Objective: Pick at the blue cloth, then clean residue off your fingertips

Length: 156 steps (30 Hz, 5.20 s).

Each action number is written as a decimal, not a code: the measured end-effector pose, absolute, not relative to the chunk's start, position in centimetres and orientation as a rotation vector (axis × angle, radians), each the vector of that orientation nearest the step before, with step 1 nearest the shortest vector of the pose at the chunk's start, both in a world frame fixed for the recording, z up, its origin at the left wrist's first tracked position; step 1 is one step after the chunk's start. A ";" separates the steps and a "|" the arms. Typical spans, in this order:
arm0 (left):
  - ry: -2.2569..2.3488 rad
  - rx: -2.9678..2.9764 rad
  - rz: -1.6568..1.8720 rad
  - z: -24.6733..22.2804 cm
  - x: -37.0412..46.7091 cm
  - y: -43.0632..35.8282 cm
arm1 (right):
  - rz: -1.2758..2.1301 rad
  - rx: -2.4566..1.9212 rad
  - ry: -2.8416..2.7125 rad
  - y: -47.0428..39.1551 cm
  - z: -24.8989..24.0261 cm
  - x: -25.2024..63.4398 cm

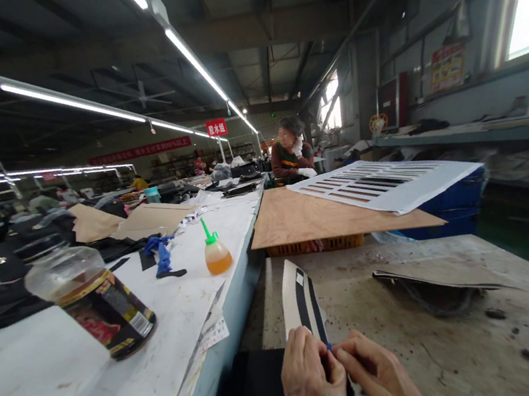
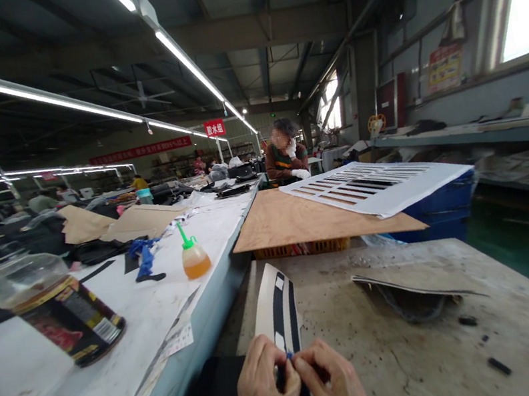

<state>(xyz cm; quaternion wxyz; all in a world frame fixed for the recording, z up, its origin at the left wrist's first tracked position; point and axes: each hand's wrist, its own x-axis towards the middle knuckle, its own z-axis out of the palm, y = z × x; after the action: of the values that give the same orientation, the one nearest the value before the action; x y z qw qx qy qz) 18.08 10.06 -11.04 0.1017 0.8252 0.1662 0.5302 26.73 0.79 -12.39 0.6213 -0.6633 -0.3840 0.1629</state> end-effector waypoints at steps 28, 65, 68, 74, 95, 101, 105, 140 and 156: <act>0.439 1.919 1.130 -9.1 17.0 10.2 | 1.052 -0.465 -0.312 -0.3 -10.0 27.2; 0.237 1.966 1.261 -12.2 18.4 10.6 | 1.028 -0.749 -0.566 1.9 -13.9 27.8; 0.263 1.943 1.243 -12.5 18.5 10.9 | 1.006 -0.791 -0.598 2.2 -14.4 27.9; 0.329 1.890 1.147 -12.3 18.3 10.8 | 0.966 -0.870 -0.625 2.6 -15.0 27.9; 0.592 1.739 0.701 -10.9 17.6 11.3 | 0.866 -1.103 -0.820 2.2 -15.1 28.1; 0.578 1.786 0.599 -11.1 17.4 11.6 | 0.854 -1.179 -0.882 1.5 -14.7 28.6; 0.555 1.813 0.555 -11.1 17.4 11.8 | 0.854 -1.219 -0.904 1.2 -14.7 28.8; 0.383 1.876 0.773 -10.1 17.3 10.5 | 0.983 -1.066 -0.622 1.4 -13.4 27.7; 0.684 1.515 0.717 -10.5 17.1 12.1 | 0.714 -1.253 -0.853 1.1 -14.1 28.9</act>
<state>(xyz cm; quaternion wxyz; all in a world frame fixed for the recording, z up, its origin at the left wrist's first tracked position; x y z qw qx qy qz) 17.10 12.13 -10.55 0.6175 0.6584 0.2970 0.3113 28.95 1.06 -14.11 0.6690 -0.5557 -0.3784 0.3168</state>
